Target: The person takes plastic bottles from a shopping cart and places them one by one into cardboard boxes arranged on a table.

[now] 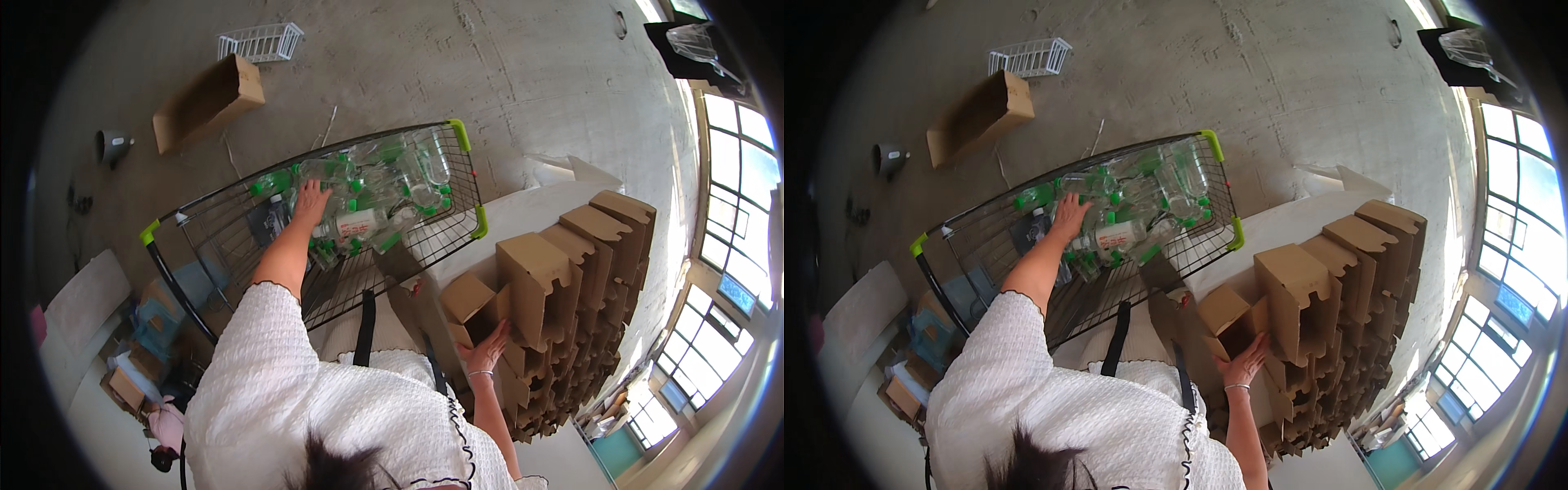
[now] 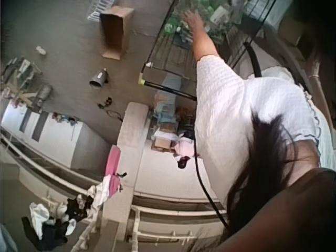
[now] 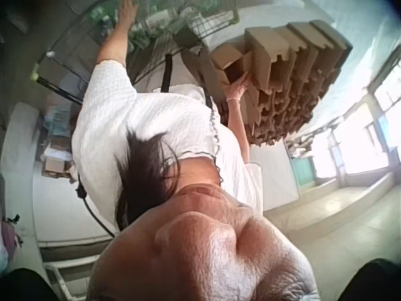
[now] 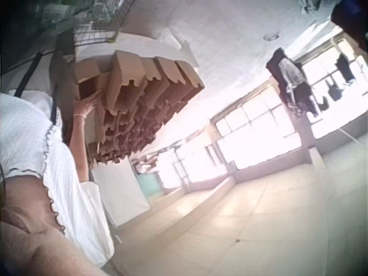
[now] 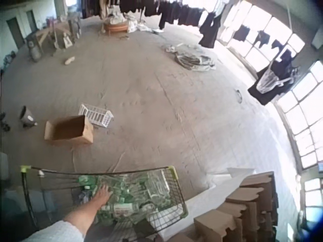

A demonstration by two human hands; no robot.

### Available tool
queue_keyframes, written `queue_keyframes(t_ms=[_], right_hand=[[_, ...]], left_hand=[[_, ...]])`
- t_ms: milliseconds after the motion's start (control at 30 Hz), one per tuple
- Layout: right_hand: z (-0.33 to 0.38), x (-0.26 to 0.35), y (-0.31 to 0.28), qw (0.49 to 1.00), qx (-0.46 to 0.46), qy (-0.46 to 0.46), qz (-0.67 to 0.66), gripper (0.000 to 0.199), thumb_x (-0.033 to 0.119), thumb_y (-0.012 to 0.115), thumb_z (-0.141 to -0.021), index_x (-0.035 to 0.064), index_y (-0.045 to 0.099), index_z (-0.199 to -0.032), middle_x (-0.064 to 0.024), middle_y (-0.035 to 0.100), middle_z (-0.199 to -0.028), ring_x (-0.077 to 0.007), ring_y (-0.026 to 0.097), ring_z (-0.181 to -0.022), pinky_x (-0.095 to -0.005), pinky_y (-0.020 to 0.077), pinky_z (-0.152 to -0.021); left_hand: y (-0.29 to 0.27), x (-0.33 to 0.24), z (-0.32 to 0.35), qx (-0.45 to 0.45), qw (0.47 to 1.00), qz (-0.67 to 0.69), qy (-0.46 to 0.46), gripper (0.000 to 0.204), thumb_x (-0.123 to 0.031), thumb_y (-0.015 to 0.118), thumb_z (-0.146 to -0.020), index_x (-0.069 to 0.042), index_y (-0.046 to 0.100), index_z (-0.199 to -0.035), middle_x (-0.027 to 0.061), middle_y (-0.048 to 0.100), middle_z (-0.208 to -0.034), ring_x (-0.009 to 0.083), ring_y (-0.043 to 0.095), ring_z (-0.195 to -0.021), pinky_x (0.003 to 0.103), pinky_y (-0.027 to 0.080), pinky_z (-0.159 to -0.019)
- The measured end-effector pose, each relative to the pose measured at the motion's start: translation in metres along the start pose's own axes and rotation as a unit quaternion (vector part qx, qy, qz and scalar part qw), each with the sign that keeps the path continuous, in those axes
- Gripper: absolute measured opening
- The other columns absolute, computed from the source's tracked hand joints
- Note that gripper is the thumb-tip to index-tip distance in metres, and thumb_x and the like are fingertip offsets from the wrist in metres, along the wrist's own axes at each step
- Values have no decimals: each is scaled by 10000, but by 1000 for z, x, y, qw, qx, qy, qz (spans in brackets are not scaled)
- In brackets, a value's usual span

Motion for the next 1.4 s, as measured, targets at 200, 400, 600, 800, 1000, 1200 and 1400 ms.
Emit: queue_keyframes(t_ms=[200,400,600,800,1000,1200,1400], right_hand=[[1,-1,-7,999,-26,-40,-20,1387,362,923,-485,38,70,-1530,-254,162,-1560,-421,185,-1441,-547,213,-1151],[19,2,-4,999,-32,-1,-42,1356,336,922,-485,45,104,-1526,-249,172,-1554,-428,192,-1432,-565,213,-1140],[21,-12,-4,995,-49,-12,-92,1343,361,936,-470,69,156,-1524,-248,198,-1536,-440,213,-1417,-586,213,-1131],[39,-28,-21,967,-149,-103,-178,1313,456,907,-475,167,201,-1543,-224,193,-1554,-427,179,-1441,-608,188,-1125],[66,-47,-3,938,-225,-93,-246,1220,450,883,-558,153,219,-1538,-187,186,-1569,-388,153,-1463,-587,169,-1141],[76,-78,27,917,-275,94,-272,1048,330,823,-690,85,222,-1513,-197,287,-1509,-389,242,-1420,-519,267,-1120],[67,-85,59,884,-74,206,-413,1014,321,791,-713,52,206,-1497,-271,375,-1433,-433,476,-1244,-472,439,-1000]], left_hand=[[29,-20,3,60,996,62,-31,778,-150,824,-718,-18,397,-1354,187,564,-1212,361,503,-1181,455,406,-1031],[32,-38,73,80,929,314,-178,815,-381,791,-757,13,388,-1346,207,616,-1131,359,622,-1001,448,531,-826],[7,-85,159,204,502,834,-106,548,-427,676,-858,-28,551,-1212,112,659,-969,211,691,-810,359,573,-706],[-147,-197,228,245,532,810,30,565,-457,647,-892,-8,548,-1220,138,675,-991,214,694,-807,337,591,-718],[-231,-337,242,284,752,512,301,583,-290,738,-825,-50,478,-1288,114,674,-963,149,652,-844,304,530,-759],[-210,-436,232,256,904,140,313,610,-263,790,-690,-17,516,-1177,97,697,-845,180,678,-716,302,525,-700],[-188,-506,233,167,876,-209,401,657,-349,766,-595,-44,557,-1138,186,713,-942,321,701,-873,419,543,-806]])
Point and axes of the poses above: each hand's wrist, its own z-axis away from the middle knuckle, its own y-axis out of the palm, x = y × z, the point moved 3 cm from there along -z, towards the middle knuckle
